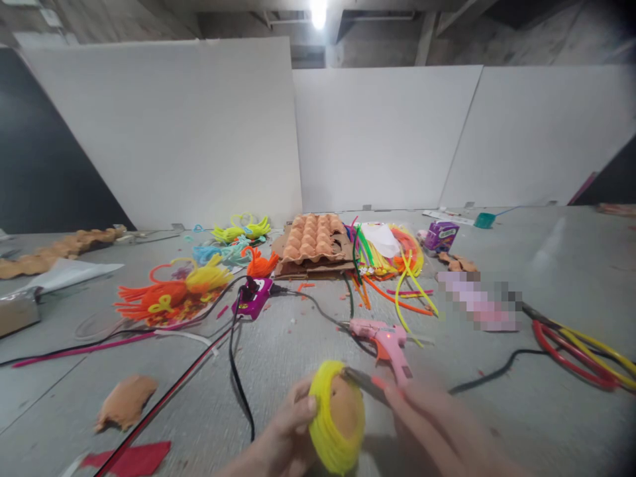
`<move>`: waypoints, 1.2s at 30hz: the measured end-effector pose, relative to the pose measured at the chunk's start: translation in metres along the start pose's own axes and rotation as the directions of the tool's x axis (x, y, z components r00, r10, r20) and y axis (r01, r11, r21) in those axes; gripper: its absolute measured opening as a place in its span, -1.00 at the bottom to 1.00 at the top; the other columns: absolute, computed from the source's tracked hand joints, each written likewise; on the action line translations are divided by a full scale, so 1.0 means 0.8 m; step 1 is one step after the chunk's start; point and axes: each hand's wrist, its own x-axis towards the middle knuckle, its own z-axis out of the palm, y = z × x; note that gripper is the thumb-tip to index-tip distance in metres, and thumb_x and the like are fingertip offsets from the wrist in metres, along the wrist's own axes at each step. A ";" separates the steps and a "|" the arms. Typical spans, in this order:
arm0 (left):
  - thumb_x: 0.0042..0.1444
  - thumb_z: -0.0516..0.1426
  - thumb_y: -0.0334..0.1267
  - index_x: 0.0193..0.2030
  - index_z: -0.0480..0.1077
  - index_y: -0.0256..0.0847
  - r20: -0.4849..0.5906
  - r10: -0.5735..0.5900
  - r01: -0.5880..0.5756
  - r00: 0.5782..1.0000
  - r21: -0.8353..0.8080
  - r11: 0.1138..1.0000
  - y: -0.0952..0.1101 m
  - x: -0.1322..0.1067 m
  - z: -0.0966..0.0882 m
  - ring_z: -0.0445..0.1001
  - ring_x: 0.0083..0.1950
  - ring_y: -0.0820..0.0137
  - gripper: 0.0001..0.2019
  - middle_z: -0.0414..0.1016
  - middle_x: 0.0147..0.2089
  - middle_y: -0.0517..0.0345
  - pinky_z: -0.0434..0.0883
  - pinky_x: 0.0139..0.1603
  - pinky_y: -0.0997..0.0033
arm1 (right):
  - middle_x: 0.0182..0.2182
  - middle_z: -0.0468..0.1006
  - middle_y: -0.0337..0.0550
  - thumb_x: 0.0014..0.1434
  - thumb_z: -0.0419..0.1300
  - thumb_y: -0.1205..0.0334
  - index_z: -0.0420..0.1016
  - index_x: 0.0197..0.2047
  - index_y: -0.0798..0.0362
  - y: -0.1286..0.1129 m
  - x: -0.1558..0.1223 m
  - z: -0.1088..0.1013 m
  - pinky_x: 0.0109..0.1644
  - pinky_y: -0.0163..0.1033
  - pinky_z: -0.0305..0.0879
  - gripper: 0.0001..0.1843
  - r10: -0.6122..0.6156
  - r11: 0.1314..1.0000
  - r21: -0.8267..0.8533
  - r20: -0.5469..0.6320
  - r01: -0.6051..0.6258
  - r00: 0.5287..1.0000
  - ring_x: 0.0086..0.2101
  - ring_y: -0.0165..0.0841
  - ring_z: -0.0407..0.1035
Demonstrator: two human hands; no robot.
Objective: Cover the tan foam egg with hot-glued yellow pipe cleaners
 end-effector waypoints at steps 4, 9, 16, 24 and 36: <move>-0.22 0.45 -0.18 -0.22 0.59 -0.22 0.016 0.014 -0.015 1.000 0.012 1.000 0.003 0.001 0.008 0.57 -0.31 0.33 -0.63 0.61 -0.37 0.11 0.41 -0.25 0.48 | -0.31 0.58 -0.09 0.18 -0.08 0.56 0.45 0.02 0.19 0.002 -0.007 0.002 -0.10 -0.32 0.44 -0.56 -0.032 0.999 -0.014 0.040 0.032 0.999 -0.22 -0.33 0.49; -0.28 0.46 -0.24 -0.18 0.56 -0.17 0.016 0.051 -0.051 0.999 0.064 0.997 0.006 0.005 0.012 0.54 -0.29 0.36 -0.56 0.59 -0.32 0.15 0.39 -0.27 0.51 | -0.22 0.55 -0.08 0.20 0.01 0.48 0.43 0.07 0.10 0.012 -0.002 -0.001 -0.11 -0.29 0.44 -0.59 0.062 0.992 -0.108 0.040 -0.058 0.997 -0.19 -0.33 0.47; -0.40 0.47 -0.43 -0.18 0.45 -0.13 -0.036 0.137 -0.123 0.990 0.266 0.956 0.000 0.006 0.017 0.46 -0.34 0.41 -0.44 0.51 -0.34 0.23 0.33 -0.36 0.55 | -0.22 0.54 -0.06 0.12 0.22 0.46 0.50 -0.06 0.14 0.048 0.021 -0.021 -0.15 -0.28 0.43 -0.71 0.052 0.971 -0.228 -0.084 -0.070 0.995 -0.22 -0.33 0.45; -0.28 0.45 -0.26 -0.21 0.47 -0.16 -0.032 0.137 -0.124 0.990 0.268 0.956 -0.002 0.004 0.013 0.45 -0.34 0.40 -0.56 0.52 -0.33 0.18 0.36 -0.32 0.51 | -0.28 0.50 -0.21 0.27 0.00 0.44 0.53 -0.12 0.02 0.066 0.040 -0.058 -0.15 -0.24 0.35 -0.70 -0.377 0.883 -0.249 0.124 0.397 0.918 -0.24 -0.38 0.42; -0.24 0.45 -0.28 -0.26 0.54 -0.30 -0.225 0.056 -0.072 0.973 -0.066 0.995 0.006 0.009 0.009 0.58 -0.26 0.34 -0.64 0.62 -0.25 0.05 0.46 -0.20 0.51 | -0.38 0.56 -0.19 0.28 -0.02 0.47 0.52 -0.15 0.02 0.096 0.055 -0.095 -0.17 -0.25 0.41 -0.68 -0.299 0.879 -0.348 0.128 0.325 0.946 -0.33 -0.38 0.48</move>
